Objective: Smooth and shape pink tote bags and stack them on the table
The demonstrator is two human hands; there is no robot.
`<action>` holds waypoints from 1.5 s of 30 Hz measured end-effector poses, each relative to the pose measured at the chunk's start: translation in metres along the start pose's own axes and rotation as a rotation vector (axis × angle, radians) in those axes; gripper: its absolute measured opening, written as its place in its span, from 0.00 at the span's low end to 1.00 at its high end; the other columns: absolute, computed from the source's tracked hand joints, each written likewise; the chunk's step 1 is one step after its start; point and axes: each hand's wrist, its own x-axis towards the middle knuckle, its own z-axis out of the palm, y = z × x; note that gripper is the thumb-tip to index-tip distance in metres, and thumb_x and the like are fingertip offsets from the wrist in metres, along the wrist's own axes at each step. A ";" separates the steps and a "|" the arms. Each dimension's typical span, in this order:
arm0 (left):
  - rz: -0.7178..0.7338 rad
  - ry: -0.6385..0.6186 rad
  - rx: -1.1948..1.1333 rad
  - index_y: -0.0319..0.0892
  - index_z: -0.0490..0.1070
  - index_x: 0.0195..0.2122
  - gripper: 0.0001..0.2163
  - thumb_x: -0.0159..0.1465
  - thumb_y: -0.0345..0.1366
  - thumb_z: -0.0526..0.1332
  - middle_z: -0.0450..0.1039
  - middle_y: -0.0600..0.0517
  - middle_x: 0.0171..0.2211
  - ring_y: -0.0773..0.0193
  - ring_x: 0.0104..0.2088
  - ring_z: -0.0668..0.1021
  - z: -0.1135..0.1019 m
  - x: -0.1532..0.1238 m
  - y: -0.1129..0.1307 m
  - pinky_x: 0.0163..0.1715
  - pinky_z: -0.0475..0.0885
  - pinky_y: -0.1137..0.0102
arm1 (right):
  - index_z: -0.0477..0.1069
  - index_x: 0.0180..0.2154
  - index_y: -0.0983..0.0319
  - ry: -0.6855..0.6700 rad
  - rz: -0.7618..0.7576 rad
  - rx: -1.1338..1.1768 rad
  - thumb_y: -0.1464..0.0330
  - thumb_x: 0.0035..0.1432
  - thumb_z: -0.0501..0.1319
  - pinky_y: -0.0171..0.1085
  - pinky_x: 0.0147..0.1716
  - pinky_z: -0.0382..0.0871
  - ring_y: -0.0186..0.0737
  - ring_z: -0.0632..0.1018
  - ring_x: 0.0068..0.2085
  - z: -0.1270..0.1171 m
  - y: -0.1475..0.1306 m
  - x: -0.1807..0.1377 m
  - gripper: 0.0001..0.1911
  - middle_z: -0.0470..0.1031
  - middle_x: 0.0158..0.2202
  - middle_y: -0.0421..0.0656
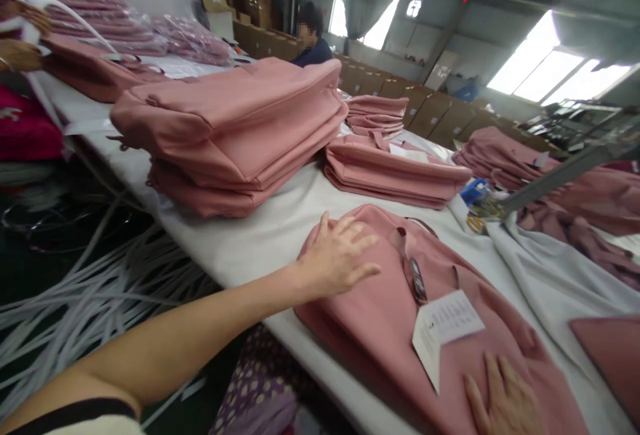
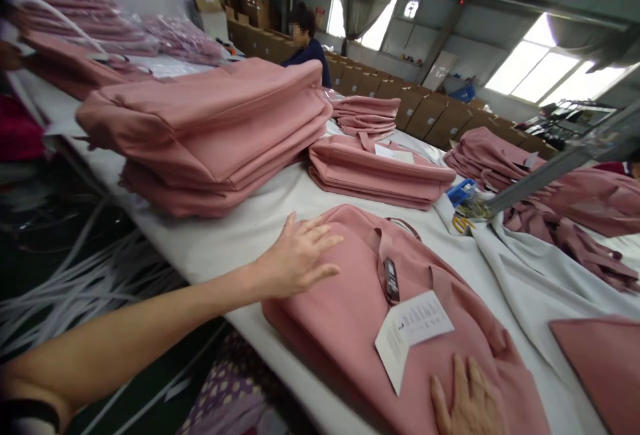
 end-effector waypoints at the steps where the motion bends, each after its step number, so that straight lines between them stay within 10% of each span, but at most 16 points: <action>1: 0.043 -0.019 0.077 0.50 0.63 0.59 0.25 0.64 0.53 0.54 0.61 0.44 0.61 0.44 0.64 0.56 0.011 -0.011 0.003 0.59 0.41 0.36 | 0.61 0.60 0.63 -0.017 0.024 -0.007 0.58 0.63 0.48 0.62 0.48 0.64 0.64 0.67 0.55 0.001 -0.001 -0.003 0.27 0.66 0.55 0.57; 8: -0.064 0.013 0.277 0.47 0.62 0.60 0.22 0.65 0.46 0.53 0.53 0.47 0.65 0.46 0.64 0.56 0.078 -0.051 -0.023 0.63 0.43 0.44 | 0.55 0.61 0.74 -0.147 0.272 -0.118 0.58 0.63 0.44 0.58 0.58 0.53 0.60 0.59 0.62 -0.009 -0.025 0.003 0.33 0.61 0.59 0.61; 13: -0.434 0.181 0.316 0.45 0.53 0.64 0.29 0.63 0.49 0.55 0.48 0.37 0.65 0.37 0.59 0.63 0.071 -0.057 -0.019 0.55 0.61 0.46 | 0.58 0.59 0.76 -0.265 0.305 -0.108 0.57 0.64 0.41 0.54 0.60 0.51 0.57 0.59 0.62 -0.019 -0.018 0.010 0.33 0.61 0.59 0.61; 17: -0.705 0.126 0.163 0.43 0.42 0.67 0.38 0.61 0.57 0.54 0.65 0.35 0.54 0.40 0.48 0.74 0.069 -0.062 -0.026 0.45 0.70 0.55 | 0.59 0.59 0.69 -0.309 0.407 -0.088 0.59 0.64 0.42 0.50 0.59 0.54 0.53 0.60 0.62 -0.047 0.008 0.017 0.29 0.58 0.61 0.56; 26: -0.813 -0.083 0.138 0.36 0.36 0.67 0.47 0.58 0.65 0.49 0.72 0.31 0.46 0.38 0.46 0.76 0.060 -0.049 -0.034 0.42 0.70 0.56 | 0.45 0.65 0.62 -0.475 1.072 -0.010 0.39 0.57 0.38 0.57 0.47 0.64 0.67 0.69 0.53 -0.055 0.020 0.008 0.46 0.56 0.59 0.60; 32: -0.833 -0.116 0.102 0.39 0.40 0.66 0.43 0.58 0.65 0.47 0.75 0.33 0.41 0.39 0.42 0.78 0.053 -0.066 -0.029 0.37 0.71 0.58 | 0.47 0.66 0.62 -0.449 1.043 -0.062 0.38 0.56 0.41 0.54 0.41 0.66 0.64 0.76 0.43 -0.055 0.020 -0.010 0.46 0.68 0.44 0.58; 40: -0.608 0.014 0.351 0.36 0.41 0.67 0.39 0.63 0.58 0.46 0.73 0.31 0.44 0.39 0.37 0.79 0.045 -0.117 -0.024 0.33 0.72 0.51 | 0.57 0.62 0.65 -0.249 0.943 -0.139 0.44 0.60 0.44 0.54 0.37 0.68 0.62 0.76 0.40 -0.054 -0.011 -0.066 0.40 0.70 0.43 0.60; 45: 0.070 0.031 0.434 0.48 0.40 0.68 0.35 0.63 0.53 0.51 0.48 0.37 0.66 0.37 0.62 0.59 0.046 -0.096 0.001 0.57 0.55 0.41 | 0.60 0.60 0.65 -0.060 0.528 -0.114 0.55 0.64 0.48 0.59 0.57 0.55 0.59 0.59 0.62 -0.065 -0.018 -0.058 0.30 0.56 0.63 0.58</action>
